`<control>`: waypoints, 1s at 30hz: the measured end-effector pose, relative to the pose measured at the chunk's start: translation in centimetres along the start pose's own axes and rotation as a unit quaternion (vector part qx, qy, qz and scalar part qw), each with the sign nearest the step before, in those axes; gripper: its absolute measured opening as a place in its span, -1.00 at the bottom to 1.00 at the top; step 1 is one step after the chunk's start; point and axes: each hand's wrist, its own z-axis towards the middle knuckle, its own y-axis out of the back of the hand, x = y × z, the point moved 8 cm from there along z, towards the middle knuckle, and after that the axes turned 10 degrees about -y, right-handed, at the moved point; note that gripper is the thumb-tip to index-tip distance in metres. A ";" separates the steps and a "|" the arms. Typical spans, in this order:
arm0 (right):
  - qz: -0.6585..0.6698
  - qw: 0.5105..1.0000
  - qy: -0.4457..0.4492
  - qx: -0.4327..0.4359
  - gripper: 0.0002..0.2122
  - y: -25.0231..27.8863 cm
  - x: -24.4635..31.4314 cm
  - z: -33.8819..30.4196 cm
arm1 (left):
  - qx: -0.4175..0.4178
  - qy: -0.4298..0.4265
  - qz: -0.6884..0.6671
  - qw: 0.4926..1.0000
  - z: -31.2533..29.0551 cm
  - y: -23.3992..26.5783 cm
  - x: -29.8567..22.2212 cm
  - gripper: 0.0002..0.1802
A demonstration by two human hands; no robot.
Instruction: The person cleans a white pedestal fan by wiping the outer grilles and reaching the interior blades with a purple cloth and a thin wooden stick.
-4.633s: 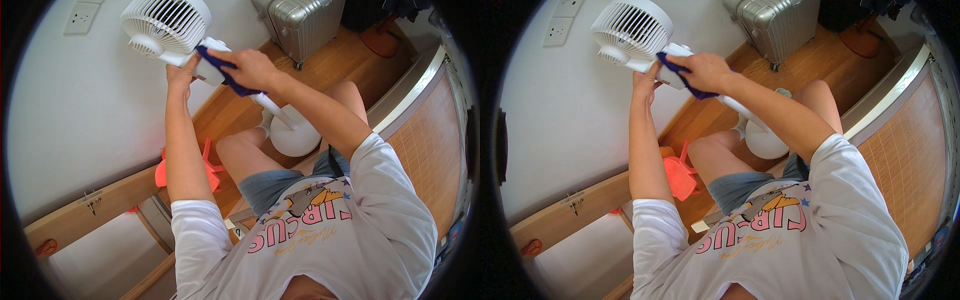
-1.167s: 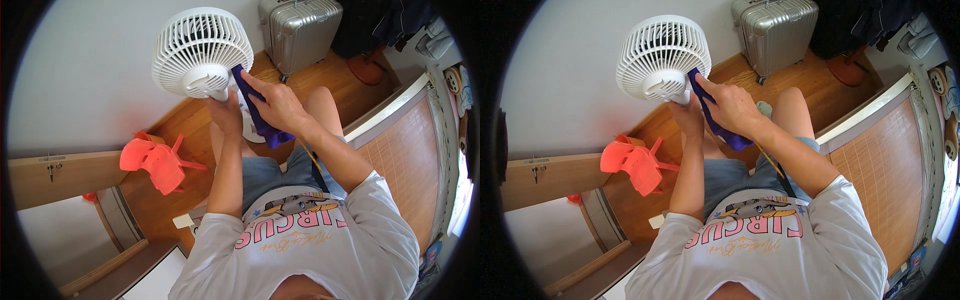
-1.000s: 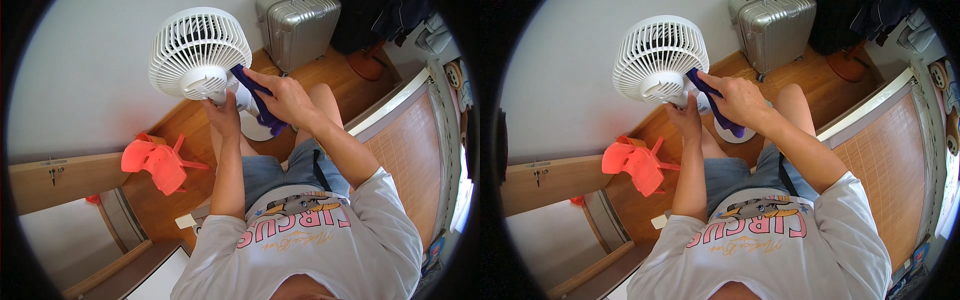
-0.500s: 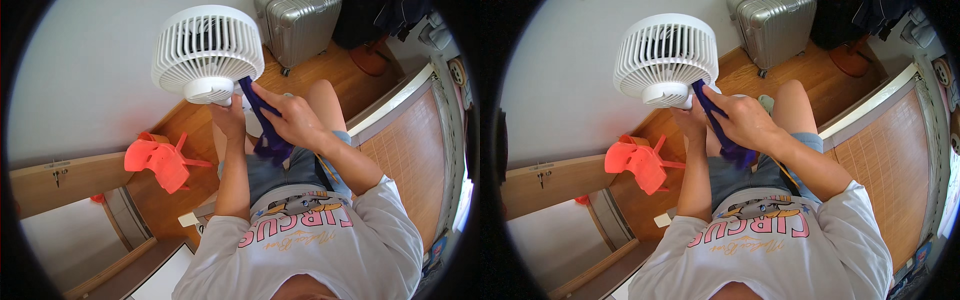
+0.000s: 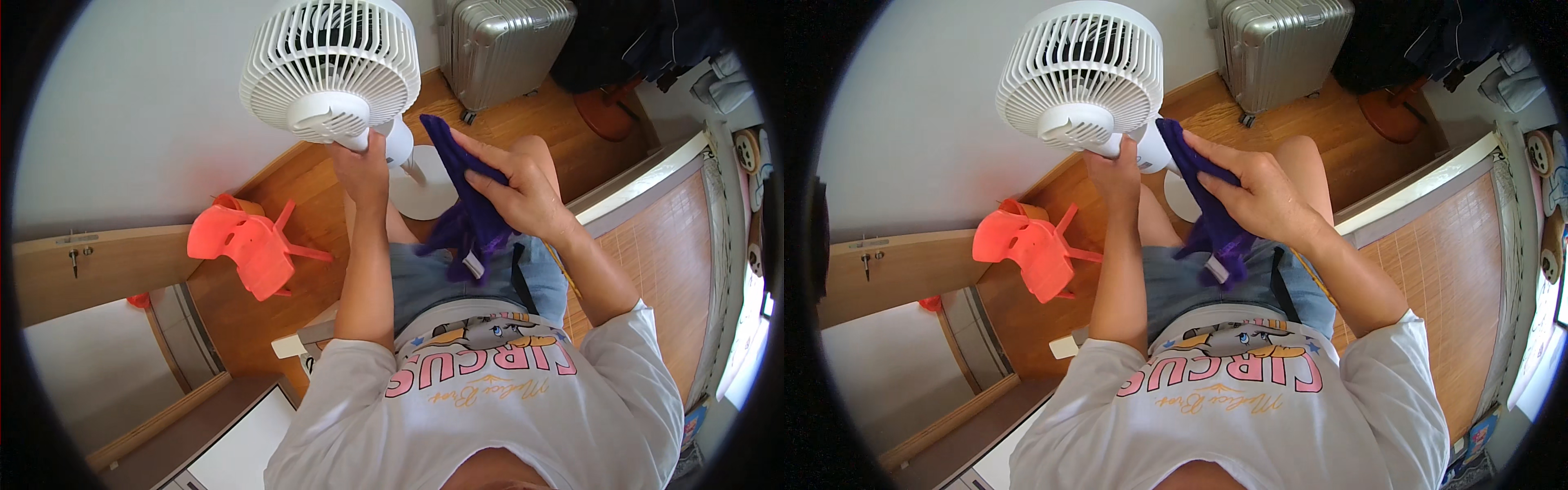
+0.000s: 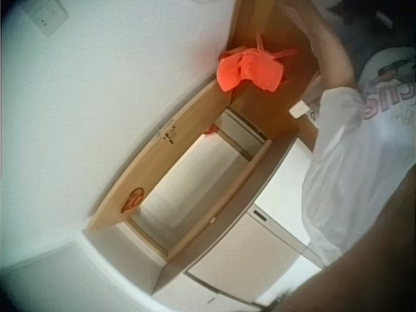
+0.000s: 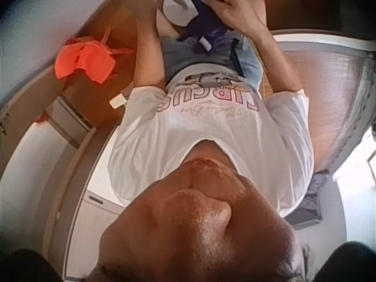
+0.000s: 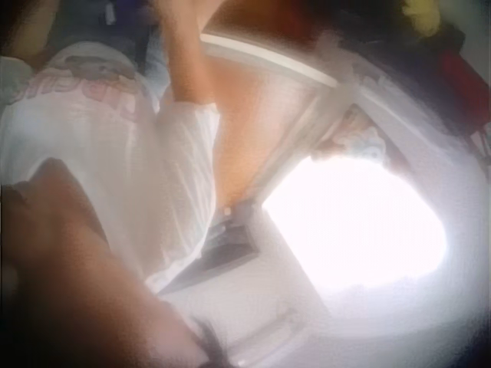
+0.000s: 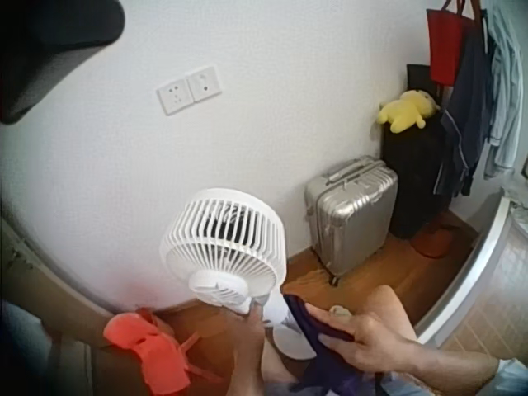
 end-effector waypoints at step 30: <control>0.101 0.994 0.003 -0.033 -0.54 -2.3 -0.7 3.7 | 0.100 -0.028 0.111 0.988 -1.0 -1.8 -2.9 -0.51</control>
